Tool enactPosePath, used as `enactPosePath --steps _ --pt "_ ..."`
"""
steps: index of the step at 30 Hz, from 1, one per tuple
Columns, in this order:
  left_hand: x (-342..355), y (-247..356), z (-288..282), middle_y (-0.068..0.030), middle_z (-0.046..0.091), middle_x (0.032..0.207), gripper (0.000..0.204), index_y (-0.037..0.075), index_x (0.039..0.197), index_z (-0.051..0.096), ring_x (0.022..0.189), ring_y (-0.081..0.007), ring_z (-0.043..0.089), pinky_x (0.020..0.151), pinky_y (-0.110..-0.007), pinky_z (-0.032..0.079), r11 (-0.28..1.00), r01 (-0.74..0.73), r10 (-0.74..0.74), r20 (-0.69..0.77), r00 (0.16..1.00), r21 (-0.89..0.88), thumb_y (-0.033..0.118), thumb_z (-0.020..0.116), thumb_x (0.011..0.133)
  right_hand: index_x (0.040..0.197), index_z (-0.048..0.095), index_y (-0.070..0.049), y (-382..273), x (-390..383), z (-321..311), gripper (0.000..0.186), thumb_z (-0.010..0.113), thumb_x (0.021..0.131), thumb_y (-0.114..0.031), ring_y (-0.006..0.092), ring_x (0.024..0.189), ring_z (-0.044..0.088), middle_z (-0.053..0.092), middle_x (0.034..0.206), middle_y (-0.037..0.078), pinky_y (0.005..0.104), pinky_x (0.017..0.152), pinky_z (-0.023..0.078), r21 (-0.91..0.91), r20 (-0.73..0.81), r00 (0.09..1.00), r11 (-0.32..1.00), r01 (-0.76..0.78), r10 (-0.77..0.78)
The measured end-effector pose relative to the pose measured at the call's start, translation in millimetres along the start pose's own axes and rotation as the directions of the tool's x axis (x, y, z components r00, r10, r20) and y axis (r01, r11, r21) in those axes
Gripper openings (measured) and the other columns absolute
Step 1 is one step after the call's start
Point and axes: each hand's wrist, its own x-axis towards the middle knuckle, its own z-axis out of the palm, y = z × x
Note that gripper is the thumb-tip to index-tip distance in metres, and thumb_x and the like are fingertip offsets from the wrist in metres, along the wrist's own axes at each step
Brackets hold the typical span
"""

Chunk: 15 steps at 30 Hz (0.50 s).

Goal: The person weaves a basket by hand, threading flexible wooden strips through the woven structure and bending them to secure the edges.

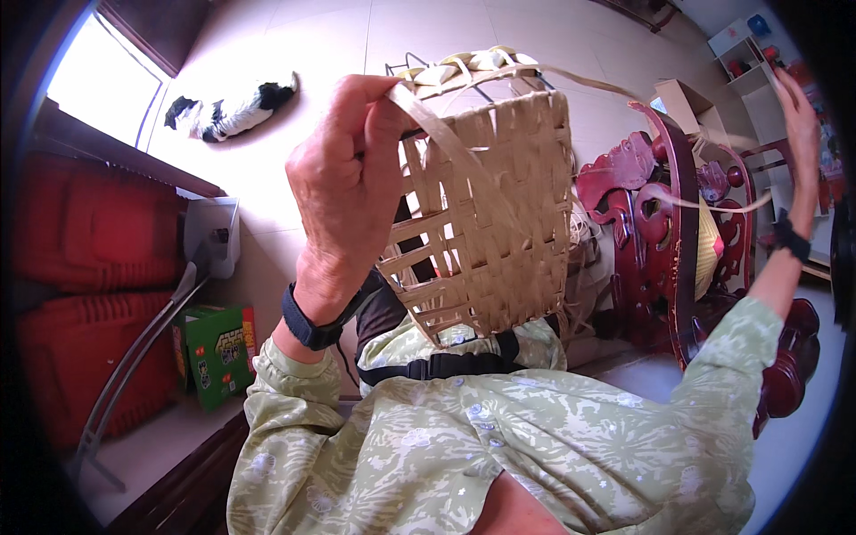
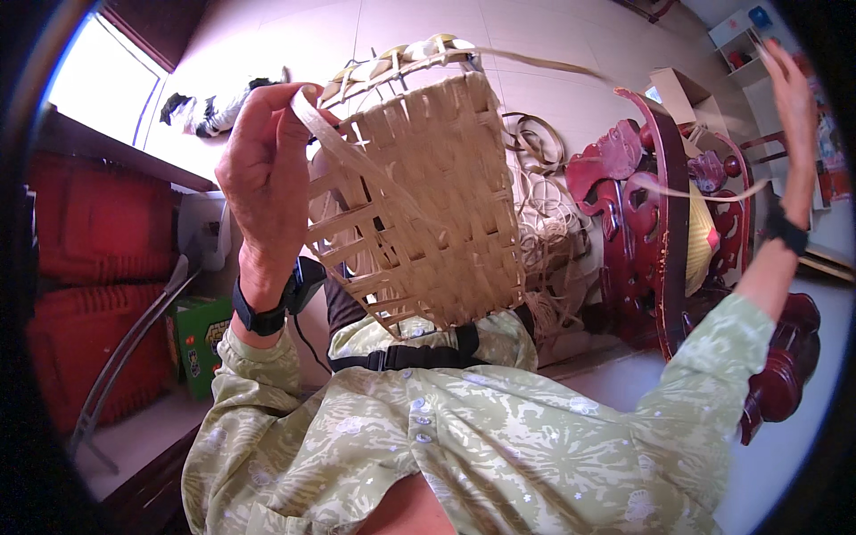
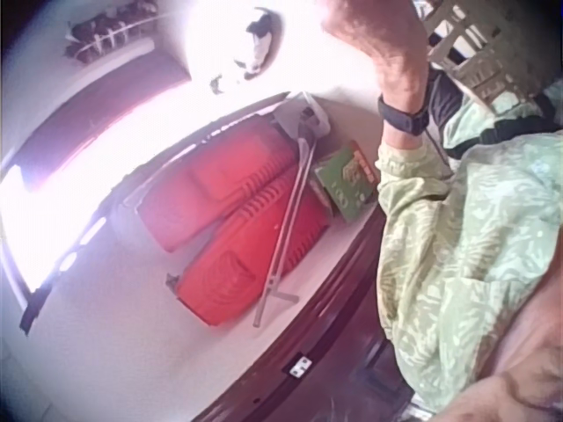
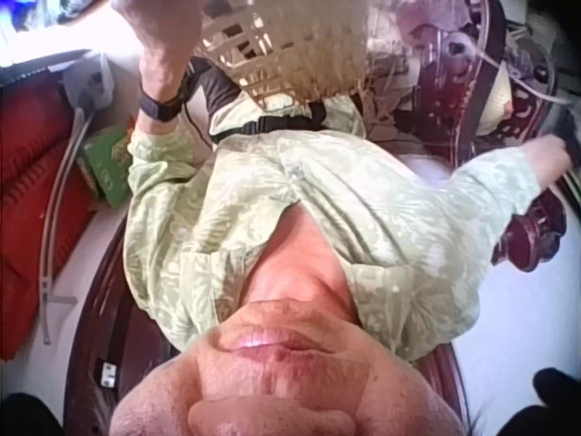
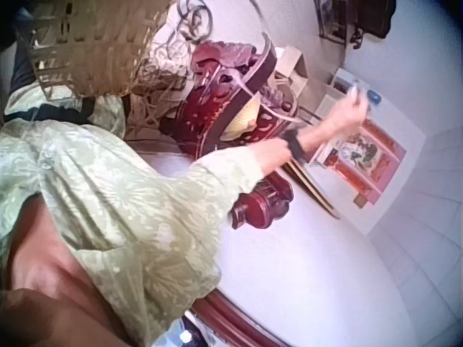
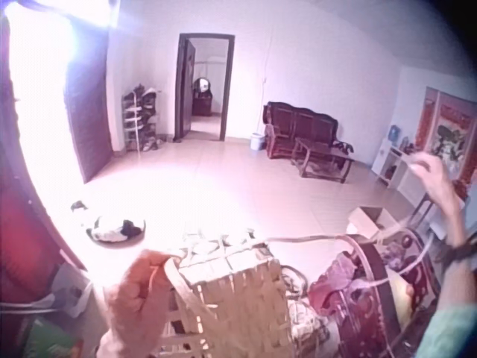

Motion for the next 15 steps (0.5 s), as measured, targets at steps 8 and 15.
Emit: enactPosePath --steps 8,15 --pt "8 35 4 -0.0064 0.071 0.072 0.008 0.006 0.105 0.065 0.058 -0.0141 0.066 0.053 -0.027 0.049 0.991 -0.104 0.095 0.105 0.990 0.086 0.010 0.060 0.101 0.106 0.068 -0.008 -387 -61 -4 0.013 0.061 0.099 -0.015 0.0169 0.082 0.054 0.055 0.085 0.003 0.0324 0.075 0.044 0.668 -0.320 0.503 0.186 0.720 -0.803" --pt "0 25 -7 -0.0055 0.070 0.070 0.008 0.008 0.105 0.066 0.055 -0.0156 0.064 0.052 -0.029 0.048 0.983 -0.088 0.082 0.045 0.996 0.163 0.011 0.061 0.100 0.113 0.072 -0.008 -368 -36 4 0.021 0.055 0.102 -0.012 0.0154 0.097 0.069 0.073 0.105 0.006 0.0283 0.089 0.054 0.838 -0.117 0.721 0.322 0.441 -0.684"
